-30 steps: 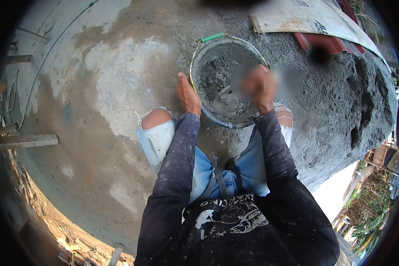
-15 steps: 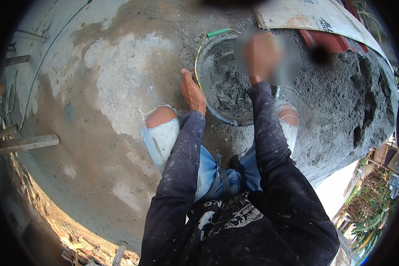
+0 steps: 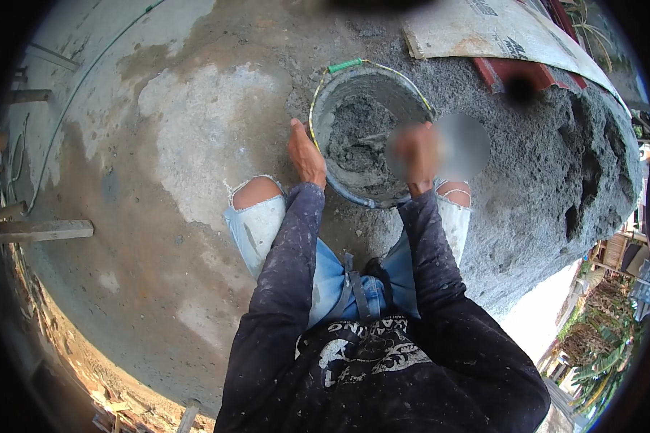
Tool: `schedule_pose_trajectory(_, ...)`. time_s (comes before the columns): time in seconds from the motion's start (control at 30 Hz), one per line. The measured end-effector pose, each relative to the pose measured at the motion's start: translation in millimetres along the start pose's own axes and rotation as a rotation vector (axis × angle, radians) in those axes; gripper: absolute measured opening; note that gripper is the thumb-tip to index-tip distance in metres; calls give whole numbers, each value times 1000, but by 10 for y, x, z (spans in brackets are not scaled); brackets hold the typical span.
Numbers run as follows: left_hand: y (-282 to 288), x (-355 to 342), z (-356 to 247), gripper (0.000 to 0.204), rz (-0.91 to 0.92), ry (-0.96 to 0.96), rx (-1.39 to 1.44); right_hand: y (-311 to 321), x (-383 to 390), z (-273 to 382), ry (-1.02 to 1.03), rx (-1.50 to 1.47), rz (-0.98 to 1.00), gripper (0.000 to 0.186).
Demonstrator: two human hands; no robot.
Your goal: Mixing cement in a bucket using a trowel at a construction site.
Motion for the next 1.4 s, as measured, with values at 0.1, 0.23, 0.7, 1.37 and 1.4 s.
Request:
schedule_pose_trajectory(0.1,-80,32,-188,66,94,4,0,-5,107,919,174,-152,-1,15)
schedule_pose_trajectory(0.23,-69,28,-132,66,107,-3,6,5,55,202,-102,453,-210,18)
schedule_pose_trajectory(0.7,7,46,-121,66,27,-2,-25,308,-462,459,510,218,-860,12)
schedule_pose_trajectory(1.37,-29,58,-126,64,73,14,12,209,-185,310,-180,22,-42,16)
schedule_pose_trajectory(1.4,-46,55,-111,65,77,14,11,89,-206,8,-171,191,-263,13)
Point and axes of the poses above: each hand's wrist, its own x-axis away from the middle knuckle, its own y-axis out of the back of the hand, z = x × y, the point moved 8 cm from there along -x, towards the middle knuckle, and after that the axes turned 11 degrees about -y, right-handed, at the moved point
